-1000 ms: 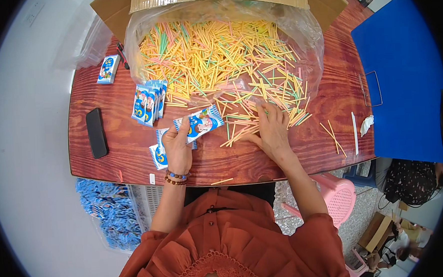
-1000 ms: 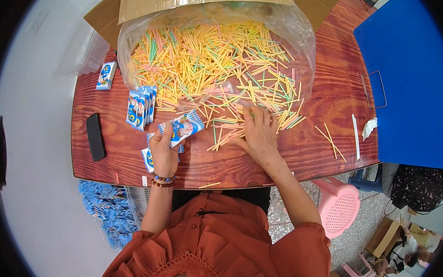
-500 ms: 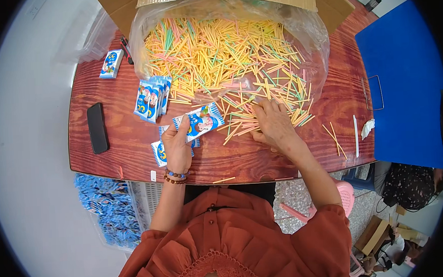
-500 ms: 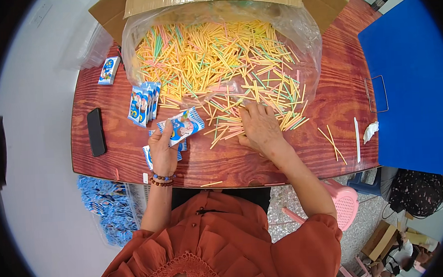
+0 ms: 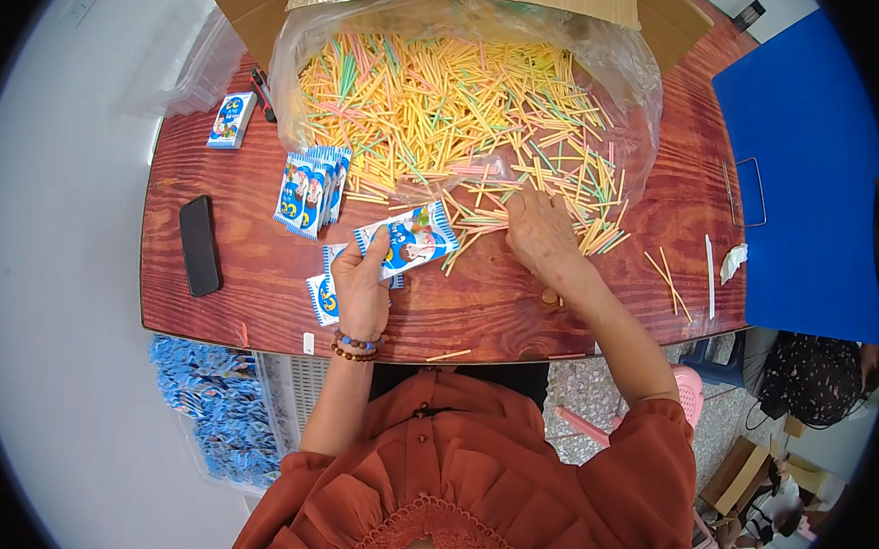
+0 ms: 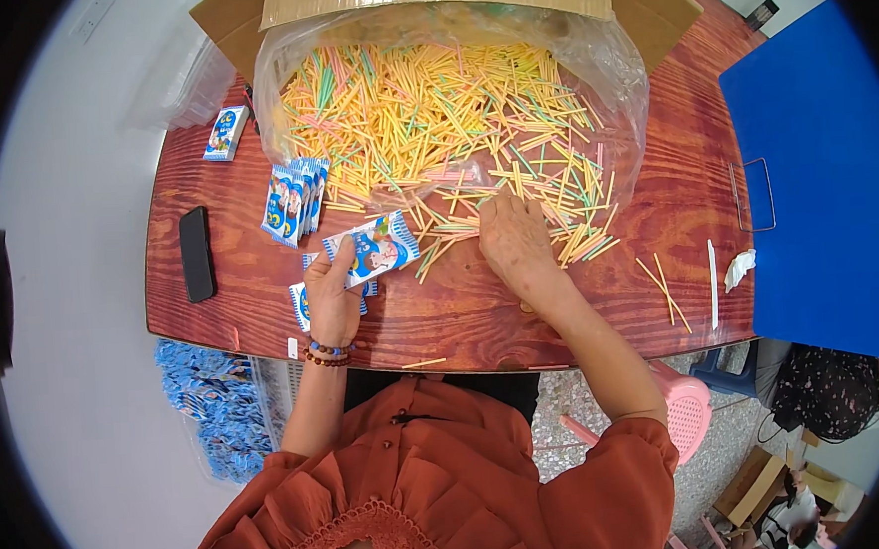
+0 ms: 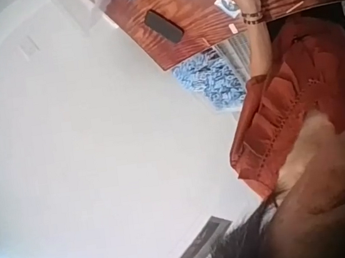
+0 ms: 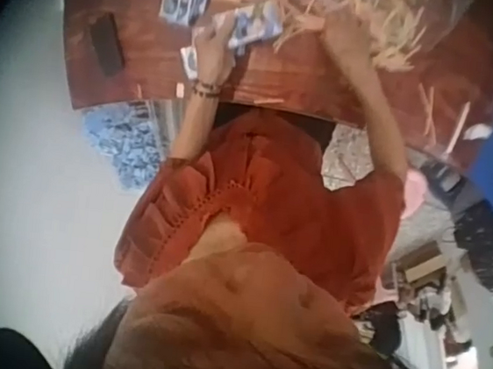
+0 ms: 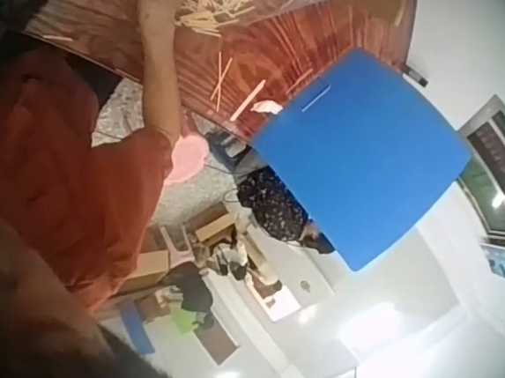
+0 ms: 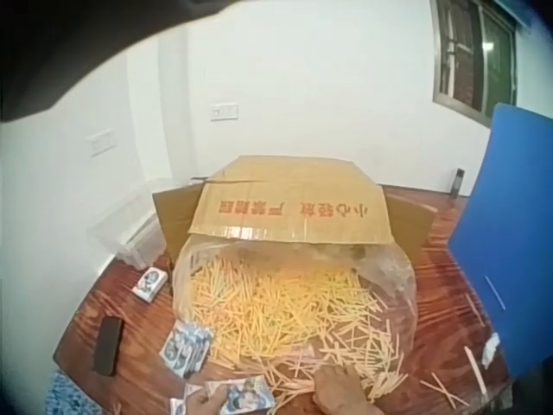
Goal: Counting and placing yellow plastic sticks into small blue-and-white packets at a workstation.
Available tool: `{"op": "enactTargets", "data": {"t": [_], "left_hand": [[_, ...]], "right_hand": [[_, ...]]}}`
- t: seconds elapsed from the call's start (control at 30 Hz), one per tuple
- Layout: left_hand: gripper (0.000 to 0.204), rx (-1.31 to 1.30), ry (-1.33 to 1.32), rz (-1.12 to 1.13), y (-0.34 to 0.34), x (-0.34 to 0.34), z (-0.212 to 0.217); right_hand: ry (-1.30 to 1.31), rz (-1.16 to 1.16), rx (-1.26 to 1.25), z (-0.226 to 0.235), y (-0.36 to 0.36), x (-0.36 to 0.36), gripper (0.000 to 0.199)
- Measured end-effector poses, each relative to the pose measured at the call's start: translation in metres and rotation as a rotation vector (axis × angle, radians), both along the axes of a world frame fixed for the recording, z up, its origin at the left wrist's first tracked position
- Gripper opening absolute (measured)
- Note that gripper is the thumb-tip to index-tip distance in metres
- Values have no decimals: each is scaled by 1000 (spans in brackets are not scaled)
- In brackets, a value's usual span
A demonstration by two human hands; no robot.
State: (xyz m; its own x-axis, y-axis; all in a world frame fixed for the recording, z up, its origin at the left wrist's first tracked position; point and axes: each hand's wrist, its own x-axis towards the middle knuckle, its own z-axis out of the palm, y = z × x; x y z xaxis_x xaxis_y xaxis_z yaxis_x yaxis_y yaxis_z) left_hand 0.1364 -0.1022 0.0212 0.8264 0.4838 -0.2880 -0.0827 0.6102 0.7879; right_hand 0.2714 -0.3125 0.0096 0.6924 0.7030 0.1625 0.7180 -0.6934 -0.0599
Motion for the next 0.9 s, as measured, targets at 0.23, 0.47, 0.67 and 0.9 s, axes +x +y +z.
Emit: {"op": "enactTargets", "data": {"t": [0.23,0.47,0.67,0.9], "left_hand": [[14,-21,-1,-13,-1,0,1],[15,-57,15,-35,-3,3,0],[16,-123,-9,-91,-19,20,-1],[16,-151,-13,-141,-31,34,-4]], "right_hand": [[303,-59,20,12,-12,17,16],[1029,-294,908,16,-28,34,17],[1489,-126,1637,-3,-16,41,16],[1520,-170,1952,4,9,46,16]]}}
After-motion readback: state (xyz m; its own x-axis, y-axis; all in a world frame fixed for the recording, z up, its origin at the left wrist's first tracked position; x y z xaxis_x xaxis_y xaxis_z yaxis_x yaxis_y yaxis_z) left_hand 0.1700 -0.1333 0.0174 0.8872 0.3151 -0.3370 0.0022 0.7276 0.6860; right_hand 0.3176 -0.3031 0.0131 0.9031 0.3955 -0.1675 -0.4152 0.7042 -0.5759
